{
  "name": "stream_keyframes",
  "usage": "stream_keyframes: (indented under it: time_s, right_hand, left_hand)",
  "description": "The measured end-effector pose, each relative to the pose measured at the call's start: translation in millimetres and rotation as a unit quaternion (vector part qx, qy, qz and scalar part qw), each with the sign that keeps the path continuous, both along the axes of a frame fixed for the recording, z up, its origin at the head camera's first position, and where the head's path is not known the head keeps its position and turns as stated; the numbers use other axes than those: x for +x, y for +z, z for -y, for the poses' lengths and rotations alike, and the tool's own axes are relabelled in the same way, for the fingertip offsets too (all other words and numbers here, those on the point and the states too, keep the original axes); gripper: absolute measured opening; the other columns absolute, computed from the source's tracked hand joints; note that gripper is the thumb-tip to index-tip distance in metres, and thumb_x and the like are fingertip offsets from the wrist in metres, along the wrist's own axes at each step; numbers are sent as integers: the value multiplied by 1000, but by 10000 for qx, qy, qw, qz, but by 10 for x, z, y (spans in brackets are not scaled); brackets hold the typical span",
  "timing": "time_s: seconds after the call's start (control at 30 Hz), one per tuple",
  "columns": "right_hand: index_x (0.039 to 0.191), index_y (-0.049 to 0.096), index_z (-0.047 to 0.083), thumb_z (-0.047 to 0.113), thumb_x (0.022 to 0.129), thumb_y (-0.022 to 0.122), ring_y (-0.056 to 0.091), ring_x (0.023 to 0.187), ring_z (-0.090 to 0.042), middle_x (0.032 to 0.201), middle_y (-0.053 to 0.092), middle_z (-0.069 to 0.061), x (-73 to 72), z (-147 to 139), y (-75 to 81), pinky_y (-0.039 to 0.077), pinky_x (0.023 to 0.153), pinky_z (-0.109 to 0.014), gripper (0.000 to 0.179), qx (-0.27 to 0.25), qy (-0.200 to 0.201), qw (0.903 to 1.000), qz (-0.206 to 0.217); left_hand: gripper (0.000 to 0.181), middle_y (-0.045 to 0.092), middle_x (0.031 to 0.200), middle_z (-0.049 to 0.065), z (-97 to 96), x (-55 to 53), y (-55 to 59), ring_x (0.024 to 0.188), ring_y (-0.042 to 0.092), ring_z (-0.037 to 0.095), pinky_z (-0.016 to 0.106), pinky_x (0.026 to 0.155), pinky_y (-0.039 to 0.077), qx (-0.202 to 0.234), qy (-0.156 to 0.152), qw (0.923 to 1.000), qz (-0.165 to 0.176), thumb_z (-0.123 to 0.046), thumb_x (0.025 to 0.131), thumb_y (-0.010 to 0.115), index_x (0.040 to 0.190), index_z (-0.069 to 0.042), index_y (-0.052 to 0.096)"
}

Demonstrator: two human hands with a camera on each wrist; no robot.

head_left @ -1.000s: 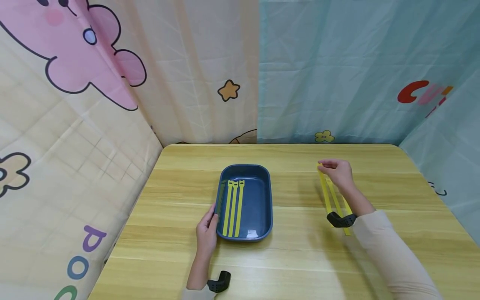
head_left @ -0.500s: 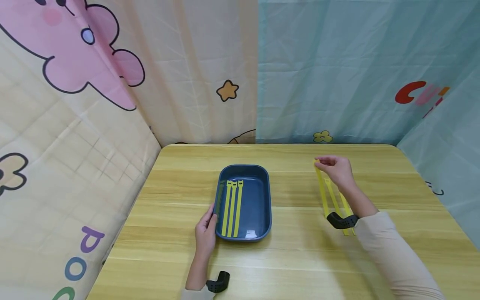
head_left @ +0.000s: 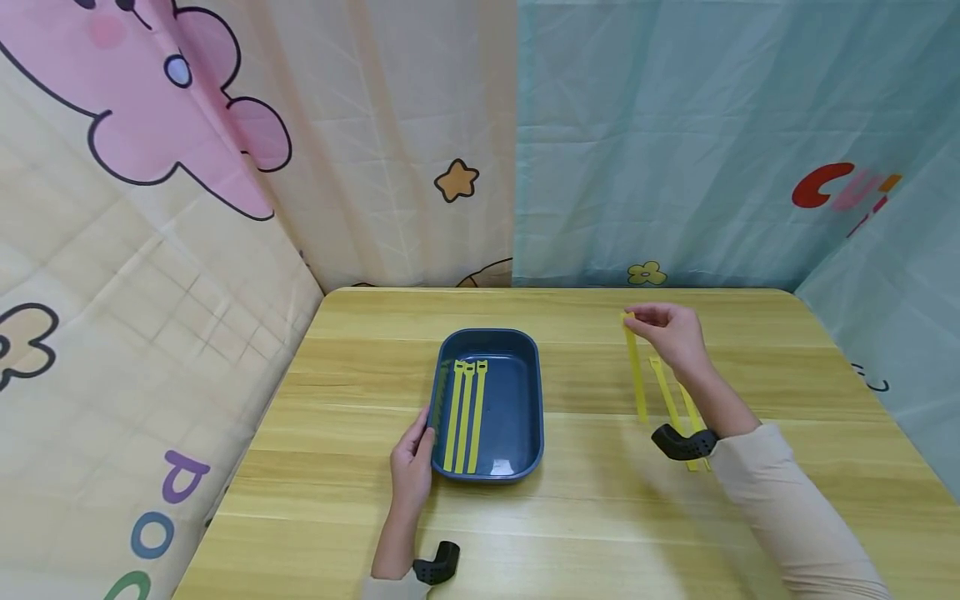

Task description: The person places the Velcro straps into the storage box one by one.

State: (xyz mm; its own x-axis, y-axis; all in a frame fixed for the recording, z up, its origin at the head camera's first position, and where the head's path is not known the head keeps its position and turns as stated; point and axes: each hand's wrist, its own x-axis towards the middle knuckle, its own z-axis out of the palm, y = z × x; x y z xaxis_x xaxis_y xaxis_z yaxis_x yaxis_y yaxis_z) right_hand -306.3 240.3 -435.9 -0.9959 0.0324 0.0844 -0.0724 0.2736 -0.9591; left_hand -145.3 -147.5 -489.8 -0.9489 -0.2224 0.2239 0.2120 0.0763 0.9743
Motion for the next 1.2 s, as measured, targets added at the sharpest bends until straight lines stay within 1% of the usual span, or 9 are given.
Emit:
stream_keyframes:
  time_s: [0.17,0.2,0.3,0.37,0.47,0.6,0.7,0.9,1.2]
  right_hand:
    - [97,64,9,23,69,68,55,78,-17,90,60,-8,64,87,81,48,61,-22,31,-64,-70,9998,-157]
    - [98,64,9,25,69,68,55,80,-18,91,60,-9,130,140,178,48,64,-25,33,-54,-69,9999,-136]
    - [100,63,8,25,70,67,54,83,-18,94,59,-9,193,199,281,47,68,-27,35,-96,107,9997,-198]
    - [100,63,9,20,70,68,56,81,-16,92,61,-7,138,164,198,47,65,-24,32,-448,289,9978,-382]
    - [100,63,9,15,70,68,56,80,-15,91,61,-6,150,193,230,47,64,-23,31,-745,489,9947,-506]
    - [101,62,4,24,71,67,56,80,-16,91,61,-7,471,483,680,47,67,-26,36,-123,282,9980,-546]
    - [100,60,0,27,72,65,55,78,-14,88,62,-5,679,694,972,47,67,-24,39,256,92,9978,-603]
    - [96,62,-2,15,73,65,54,74,-11,84,61,-3,766,877,1133,47,64,-18,29,-141,177,9961,-849]
    - [94,62,-4,11,73,65,53,73,-16,83,60,-6,755,1120,1222,46,64,-18,26,-866,292,9864,-1366]
  left_hand:
    - [35,38,126,16,2,10,-5,116,32,17,19,90,30,-10,-10,10000,34,-4,87,42,122,3,42]
    - [35,38,126,15,2,11,-6,116,32,16,18,90,30,-17,-13,10000,44,-4,87,42,122,2,42]
    - [35,38,126,15,2,8,-6,116,33,16,18,89,31,-57,-10,10000,20,-6,88,43,122,2,42]
    - [35,39,125,16,2,4,-7,115,33,18,18,89,31,-93,16,10000,-32,-6,87,43,121,3,42]
    - [34,39,124,18,-1,-1,-5,115,34,20,19,89,32,-93,33,9999,-101,-5,87,43,120,4,43]
    - [34,39,124,17,-4,2,20,115,34,19,19,90,31,-63,9,10000,-45,-4,87,43,120,4,43]
    - [34,39,124,17,-19,31,97,116,33,20,20,90,31,-25,10,10000,27,-1,87,42,120,3,43]
    - [34,37,124,22,-54,77,224,116,32,27,21,90,31,-80,10,10000,23,3,86,40,119,9,41]
    - [35,38,125,18,1,2,9,116,32,20,19,90,30,-143,-53,9999,-78,-3,87,42,121,5,41]
